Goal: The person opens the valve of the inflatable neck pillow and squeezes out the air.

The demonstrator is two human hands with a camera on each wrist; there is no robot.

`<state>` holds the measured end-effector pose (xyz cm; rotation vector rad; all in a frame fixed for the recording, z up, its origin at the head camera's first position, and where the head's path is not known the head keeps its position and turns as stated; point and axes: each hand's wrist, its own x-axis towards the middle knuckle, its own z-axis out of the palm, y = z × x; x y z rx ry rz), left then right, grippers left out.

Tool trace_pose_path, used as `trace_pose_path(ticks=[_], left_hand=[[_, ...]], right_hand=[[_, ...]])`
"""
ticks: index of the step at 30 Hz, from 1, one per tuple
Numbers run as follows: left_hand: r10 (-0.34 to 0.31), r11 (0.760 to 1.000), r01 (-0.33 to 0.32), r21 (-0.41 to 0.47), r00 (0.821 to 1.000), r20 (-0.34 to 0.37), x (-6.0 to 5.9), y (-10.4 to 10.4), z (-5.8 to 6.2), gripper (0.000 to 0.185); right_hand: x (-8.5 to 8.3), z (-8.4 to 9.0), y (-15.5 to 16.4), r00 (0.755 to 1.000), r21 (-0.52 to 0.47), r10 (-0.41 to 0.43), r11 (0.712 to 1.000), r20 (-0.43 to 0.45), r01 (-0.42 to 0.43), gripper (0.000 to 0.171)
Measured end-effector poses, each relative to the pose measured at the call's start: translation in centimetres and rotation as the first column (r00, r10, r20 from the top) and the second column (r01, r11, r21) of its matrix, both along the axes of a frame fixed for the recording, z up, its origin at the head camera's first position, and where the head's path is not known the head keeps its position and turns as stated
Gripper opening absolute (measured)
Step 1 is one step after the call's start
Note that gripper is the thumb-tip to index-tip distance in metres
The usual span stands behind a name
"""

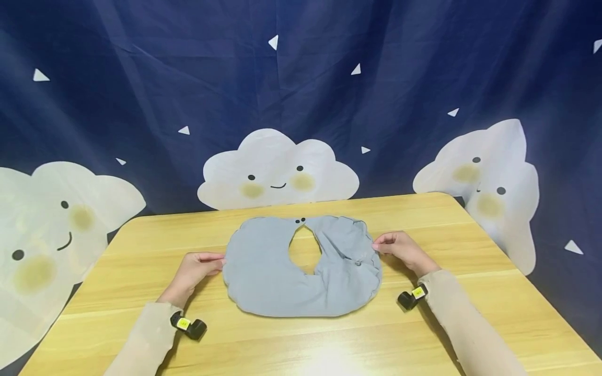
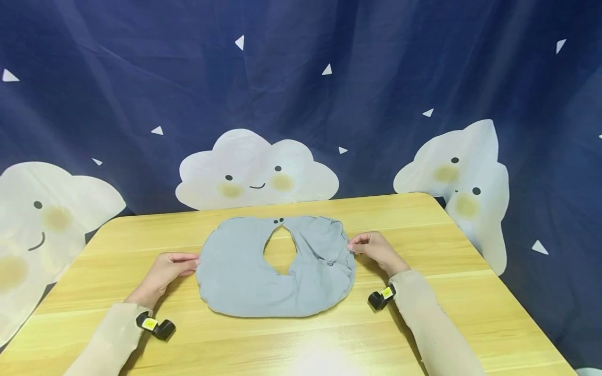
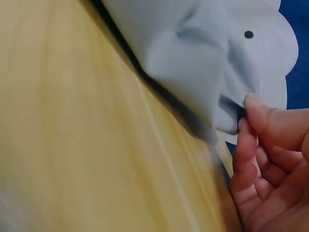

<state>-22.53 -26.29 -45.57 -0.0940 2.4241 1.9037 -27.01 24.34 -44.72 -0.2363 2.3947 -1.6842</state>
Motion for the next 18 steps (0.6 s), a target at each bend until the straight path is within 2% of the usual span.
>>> trace_pose_path(ticks=[6,12,18], left_hand=[[0.011,1.0,-0.011,0.018,1.0,-0.004,-0.1,-0.6,-0.2,0.039],[0.016,1.0,-0.016,0.011,1.0,0.003,-0.1,-1.0,-0.3,0.04],[0.005,1.0,-0.005,0.01,1.0,0.004,-0.2,-1.3,-0.2,0.04]], right_hand=[[-0.3,-0.2,1.0,0.998,-0.074,0.04,0.997,0.043,-0.037,0.006],[-0.3,-0.1,1.5,0.998,-0.08,0.028,0.997,0.054,-0.023,0.008],[-0.2,0.1,1.8,0.999,-0.037,-0.01,0.999,0.034,0.012,0.015]])
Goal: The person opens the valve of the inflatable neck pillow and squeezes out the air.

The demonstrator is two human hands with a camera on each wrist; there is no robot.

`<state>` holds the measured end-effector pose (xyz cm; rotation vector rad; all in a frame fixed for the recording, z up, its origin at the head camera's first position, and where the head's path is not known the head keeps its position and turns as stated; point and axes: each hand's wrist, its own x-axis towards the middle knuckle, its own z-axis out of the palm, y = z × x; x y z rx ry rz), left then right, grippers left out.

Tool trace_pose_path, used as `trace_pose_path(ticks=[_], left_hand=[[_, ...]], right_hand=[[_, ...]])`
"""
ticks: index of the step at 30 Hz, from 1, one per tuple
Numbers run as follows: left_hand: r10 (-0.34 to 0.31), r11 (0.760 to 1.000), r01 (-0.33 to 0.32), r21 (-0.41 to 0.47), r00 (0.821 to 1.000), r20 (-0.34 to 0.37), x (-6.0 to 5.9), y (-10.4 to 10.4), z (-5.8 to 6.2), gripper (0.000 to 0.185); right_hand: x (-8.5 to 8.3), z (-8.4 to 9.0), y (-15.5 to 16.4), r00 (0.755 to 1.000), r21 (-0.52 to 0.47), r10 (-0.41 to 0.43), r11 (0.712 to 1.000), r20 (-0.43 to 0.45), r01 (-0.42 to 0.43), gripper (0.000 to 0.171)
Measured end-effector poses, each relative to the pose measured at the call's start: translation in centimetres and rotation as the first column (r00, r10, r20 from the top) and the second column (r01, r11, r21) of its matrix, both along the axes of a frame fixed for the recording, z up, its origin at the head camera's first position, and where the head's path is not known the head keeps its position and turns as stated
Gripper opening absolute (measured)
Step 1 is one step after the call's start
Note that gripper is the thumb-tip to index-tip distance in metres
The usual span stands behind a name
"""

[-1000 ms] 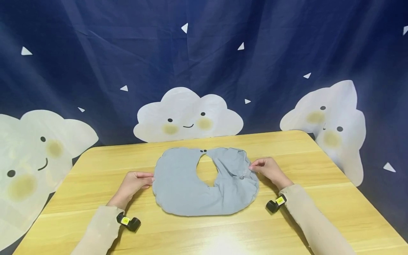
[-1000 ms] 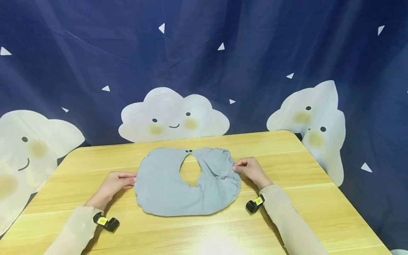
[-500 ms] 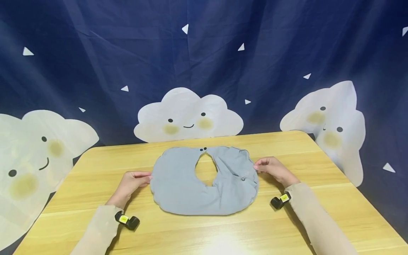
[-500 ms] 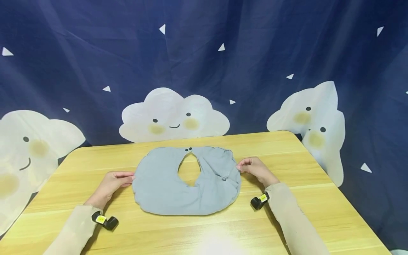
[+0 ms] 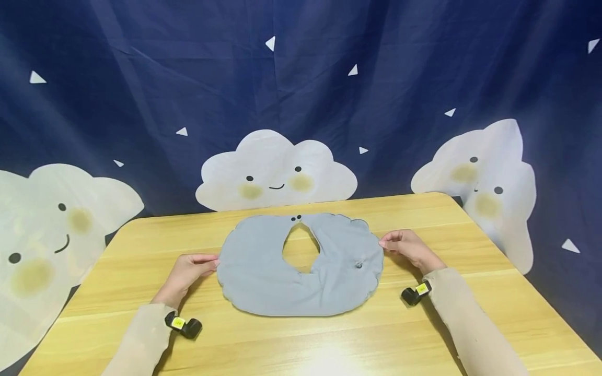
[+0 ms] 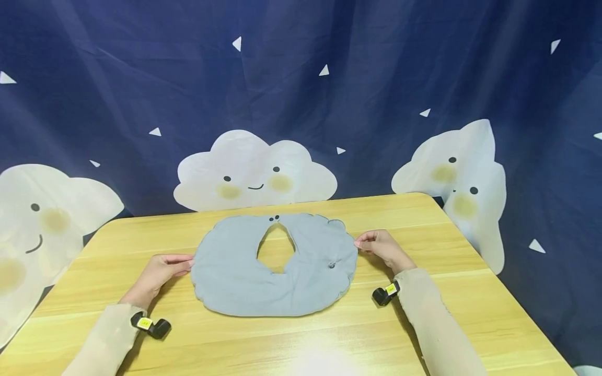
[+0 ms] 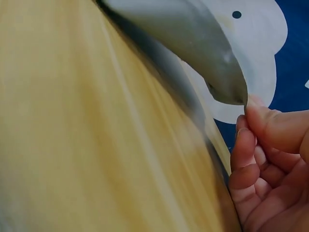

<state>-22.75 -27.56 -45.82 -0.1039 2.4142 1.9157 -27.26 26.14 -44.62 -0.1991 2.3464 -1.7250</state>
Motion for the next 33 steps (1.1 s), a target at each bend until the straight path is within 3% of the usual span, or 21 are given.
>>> trace_pose_path(ticks=[8,14,24,33], left_hand=[[0.012,1.0,-0.012,-0.026,1.0,0.019,0.1,-0.4,0.4,0.039],[0.021,1.0,-0.021,0.01,1.0,0.017,0.2,-0.4,0.3,0.04],[0.01,1.0,-0.01,0.029,1.0,0.01,-0.1,-0.2,0.1,0.045],[-0.02,1.0,0.02,0.018,0.999,0.03,0.5,-0.7,0.6,0.053]], right_hand=[[-0.3,0.0,0.2,0.998,0.029,-0.052,0.998,0.03,0.051,0.008],[-0.3,0.1,0.5,0.998,0.049,-0.038,0.998,0.041,0.036,0.005],[-0.3,0.4,0.7,0.999,0.122,0.003,0.992,0.041,-0.008,0.022],[-1.2,0.2,0.5,0.999,0.064,-0.041,0.997,0.03,0.039,0.032]])
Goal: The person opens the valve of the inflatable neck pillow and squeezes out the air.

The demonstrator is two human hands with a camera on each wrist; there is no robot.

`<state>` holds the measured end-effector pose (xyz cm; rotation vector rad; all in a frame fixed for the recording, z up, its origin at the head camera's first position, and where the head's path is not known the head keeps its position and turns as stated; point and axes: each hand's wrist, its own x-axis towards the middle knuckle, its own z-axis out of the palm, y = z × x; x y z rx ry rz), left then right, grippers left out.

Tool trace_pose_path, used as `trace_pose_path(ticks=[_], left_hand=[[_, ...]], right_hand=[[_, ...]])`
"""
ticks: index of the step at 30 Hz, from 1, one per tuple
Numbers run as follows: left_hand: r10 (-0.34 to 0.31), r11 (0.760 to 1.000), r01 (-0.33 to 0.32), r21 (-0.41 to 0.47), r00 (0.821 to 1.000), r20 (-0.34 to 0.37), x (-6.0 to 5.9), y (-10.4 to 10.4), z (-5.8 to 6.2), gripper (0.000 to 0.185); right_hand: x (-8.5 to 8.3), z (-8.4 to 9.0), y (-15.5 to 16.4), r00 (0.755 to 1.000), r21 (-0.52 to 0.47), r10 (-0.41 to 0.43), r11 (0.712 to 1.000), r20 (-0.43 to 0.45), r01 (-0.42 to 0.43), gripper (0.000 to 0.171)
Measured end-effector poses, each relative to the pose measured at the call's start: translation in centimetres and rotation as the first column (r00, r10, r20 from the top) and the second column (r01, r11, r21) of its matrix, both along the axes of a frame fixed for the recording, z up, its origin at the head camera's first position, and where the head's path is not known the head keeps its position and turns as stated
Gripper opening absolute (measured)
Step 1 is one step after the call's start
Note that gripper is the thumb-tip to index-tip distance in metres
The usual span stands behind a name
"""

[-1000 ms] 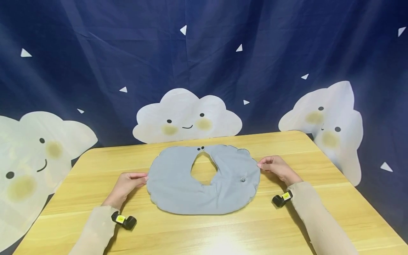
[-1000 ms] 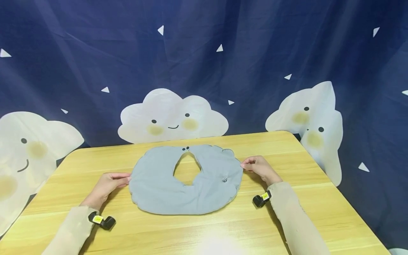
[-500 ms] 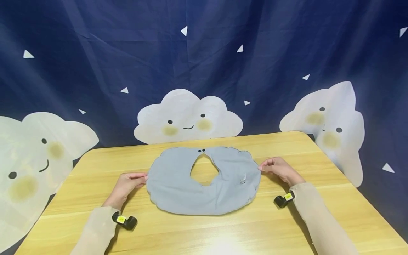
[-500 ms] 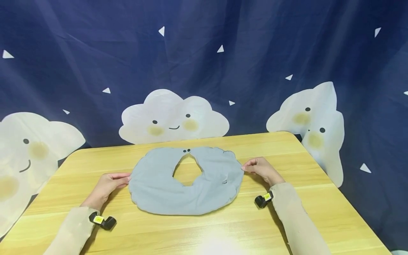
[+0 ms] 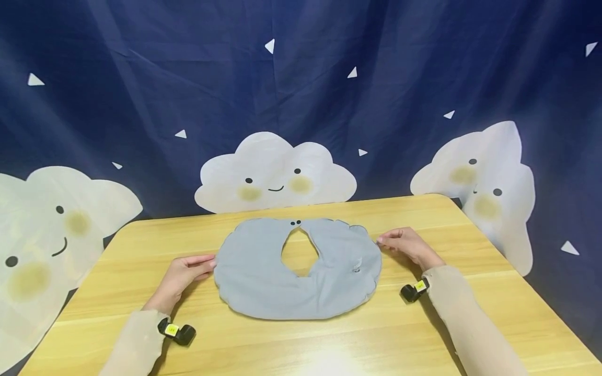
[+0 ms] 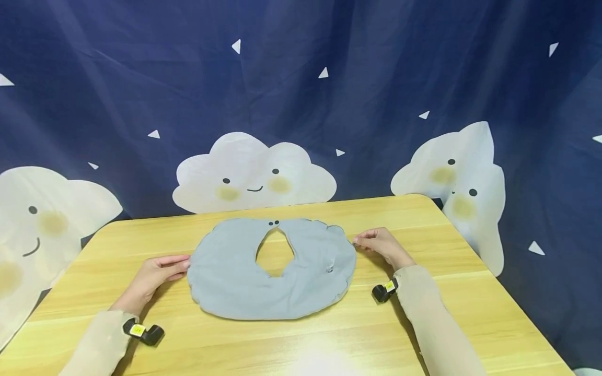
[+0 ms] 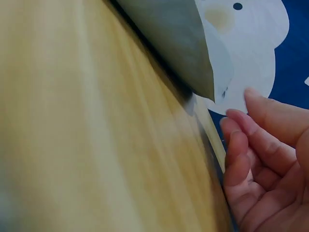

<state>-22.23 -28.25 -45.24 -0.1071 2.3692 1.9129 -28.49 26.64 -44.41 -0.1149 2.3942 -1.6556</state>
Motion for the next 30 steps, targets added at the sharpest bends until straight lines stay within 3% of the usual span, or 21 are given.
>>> trace_pose_path(ticks=[3,15,25,30], left_hand=[[0.004,1.0,-0.004,-0.009,1.0,-0.004,0.5,0.0,0.2,0.054],[0.01,0.994,-0.004,-0.106,0.998,0.056,3.9,0.9,1.4,0.041],[0.065,0.992,-0.052,-0.114,0.992,0.107,5.5,1.8,1.2,0.037],[0.002,0.993,0.011,-0.117,0.994,0.11,6.2,1.9,1.0,0.034]], right_hand=[[-0.6,0.0,-0.4,0.999,-0.012,-0.044,0.999,-0.024,0.043,0.037],[-3.1,0.5,-3.3,0.994,0.051,-0.065,0.996,-0.09,0.069,0.038],[-3.2,0.5,-4.0,0.998,0.025,-0.048,0.998,-0.042,0.049,0.038],[-3.4,0.2,-4.1,0.998,-0.021,-0.046,0.999,-0.03,0.046,0.035]])
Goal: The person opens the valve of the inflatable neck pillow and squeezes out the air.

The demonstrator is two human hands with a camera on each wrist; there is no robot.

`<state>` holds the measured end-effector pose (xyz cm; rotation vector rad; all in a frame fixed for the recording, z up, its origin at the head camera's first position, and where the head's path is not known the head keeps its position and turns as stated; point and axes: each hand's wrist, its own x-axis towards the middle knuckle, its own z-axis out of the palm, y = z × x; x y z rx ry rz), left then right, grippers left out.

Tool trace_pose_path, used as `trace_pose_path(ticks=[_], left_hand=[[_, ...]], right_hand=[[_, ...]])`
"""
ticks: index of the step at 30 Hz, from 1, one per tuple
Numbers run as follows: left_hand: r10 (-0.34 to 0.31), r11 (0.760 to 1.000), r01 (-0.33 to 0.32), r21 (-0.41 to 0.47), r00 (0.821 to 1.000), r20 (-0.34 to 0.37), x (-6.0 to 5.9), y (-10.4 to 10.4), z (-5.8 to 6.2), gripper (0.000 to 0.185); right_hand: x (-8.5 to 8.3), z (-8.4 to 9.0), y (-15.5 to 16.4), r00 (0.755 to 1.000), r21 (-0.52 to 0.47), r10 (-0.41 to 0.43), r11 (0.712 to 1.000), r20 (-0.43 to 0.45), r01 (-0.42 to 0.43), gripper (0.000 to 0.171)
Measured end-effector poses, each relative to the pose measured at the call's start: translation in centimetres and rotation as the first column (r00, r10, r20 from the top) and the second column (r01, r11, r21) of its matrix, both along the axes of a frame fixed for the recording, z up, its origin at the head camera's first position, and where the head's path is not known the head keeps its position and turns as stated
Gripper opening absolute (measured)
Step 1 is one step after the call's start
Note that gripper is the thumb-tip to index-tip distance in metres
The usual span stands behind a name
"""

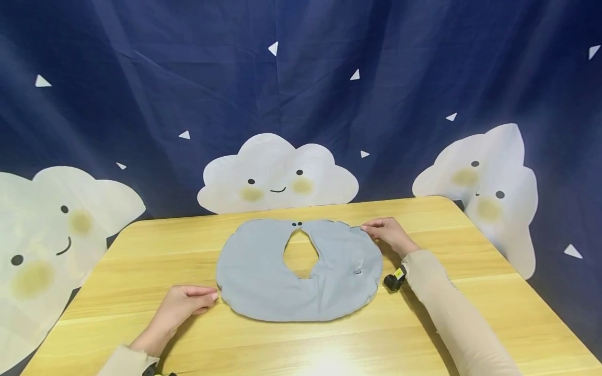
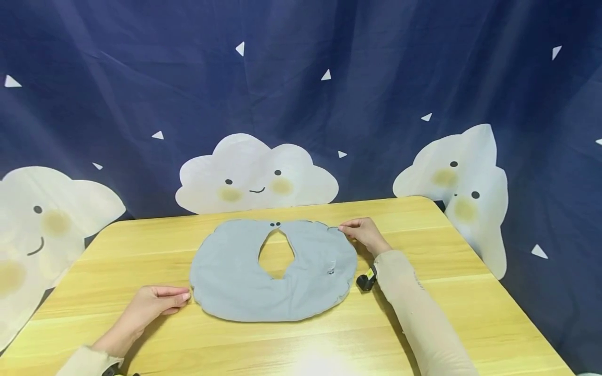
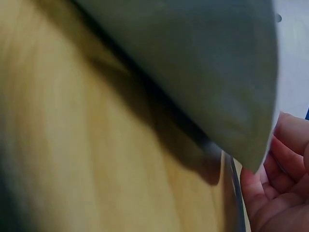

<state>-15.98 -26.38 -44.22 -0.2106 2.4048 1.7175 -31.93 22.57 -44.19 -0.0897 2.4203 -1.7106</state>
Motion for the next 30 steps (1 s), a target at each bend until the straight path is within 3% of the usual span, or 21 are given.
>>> trace_pose_path(ticks=[7,17,30], left_hand=[[-0.078,0.997,0.078,-0.007,0.997,0.005,0.2,0.6,-0.1,0.034],[-0.024,0.999,0.025,-0.029,1.0,0.01,0.2,1.1,-0.4,0.034],[-0.025,1.0,0.025,-0.002,1.0,0.01,-0.2,1.7,-0.7,0.028]], right_hand=[[0.1,-0.2,-0.3,1.0,0.011,-0.018,1.0,0.001,0.018,0.034],[0.3,0.0,-0.7,0.999,0.041,-0.033,0.999,-0.018,0.034,0.033],[0.3,-0.2,-1.2,0.996,0.057,-0.092,0.994,-0.001,0.092,0.029]])
